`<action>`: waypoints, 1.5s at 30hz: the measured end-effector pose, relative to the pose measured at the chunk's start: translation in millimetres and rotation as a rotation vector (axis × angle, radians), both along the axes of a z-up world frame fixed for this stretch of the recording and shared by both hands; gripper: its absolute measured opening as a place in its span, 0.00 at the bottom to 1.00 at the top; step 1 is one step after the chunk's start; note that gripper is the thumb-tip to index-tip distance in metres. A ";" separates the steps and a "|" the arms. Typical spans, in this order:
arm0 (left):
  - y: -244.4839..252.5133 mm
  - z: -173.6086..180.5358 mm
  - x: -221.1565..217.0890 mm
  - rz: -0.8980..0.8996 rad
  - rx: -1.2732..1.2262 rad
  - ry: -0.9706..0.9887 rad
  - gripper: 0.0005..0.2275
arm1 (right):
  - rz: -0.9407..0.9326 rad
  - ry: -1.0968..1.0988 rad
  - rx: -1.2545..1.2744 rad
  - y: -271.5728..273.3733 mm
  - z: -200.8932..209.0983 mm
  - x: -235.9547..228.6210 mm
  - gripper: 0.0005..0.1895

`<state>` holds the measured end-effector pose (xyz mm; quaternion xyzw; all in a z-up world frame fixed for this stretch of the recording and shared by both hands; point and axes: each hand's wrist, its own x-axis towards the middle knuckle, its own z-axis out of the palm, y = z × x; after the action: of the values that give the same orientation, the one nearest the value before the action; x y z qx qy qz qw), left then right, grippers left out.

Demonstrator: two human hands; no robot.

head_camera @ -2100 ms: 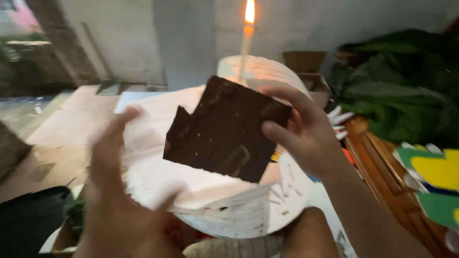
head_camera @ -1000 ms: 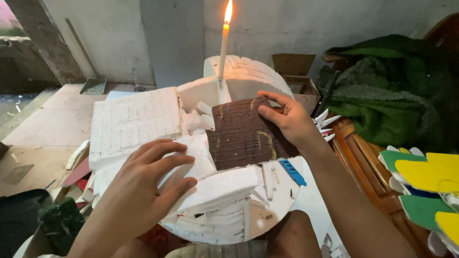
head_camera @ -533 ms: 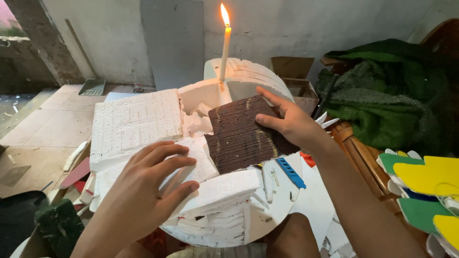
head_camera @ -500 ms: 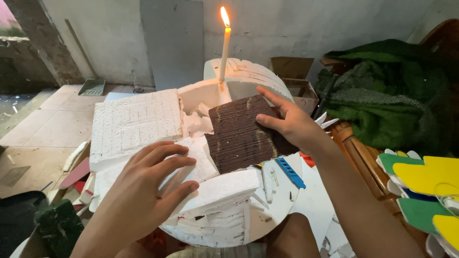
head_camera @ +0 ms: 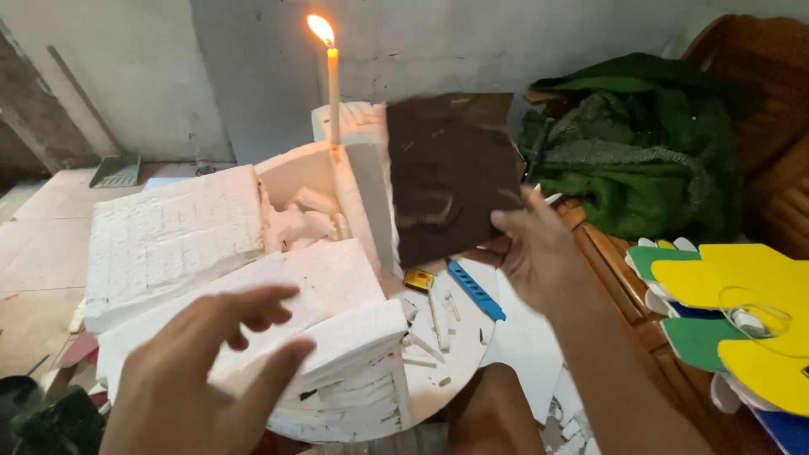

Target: Crafting a decorative structure using styrofoam, a utility knife, matches, and a candle.

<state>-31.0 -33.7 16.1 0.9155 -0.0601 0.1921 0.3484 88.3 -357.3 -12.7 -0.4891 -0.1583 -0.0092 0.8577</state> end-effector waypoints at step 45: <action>30.6 -1.6 48.8 -0.132 0.156 -0.022 0.13 | -0.052 0.195 -0.303 69.4 -8.4 21.1 0.19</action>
<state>17.9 -3.1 14.5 0.9317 -0.1389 0.1734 0.2874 109.4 -287.9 -21.2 -0.6152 -0.0610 0.0399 0.7850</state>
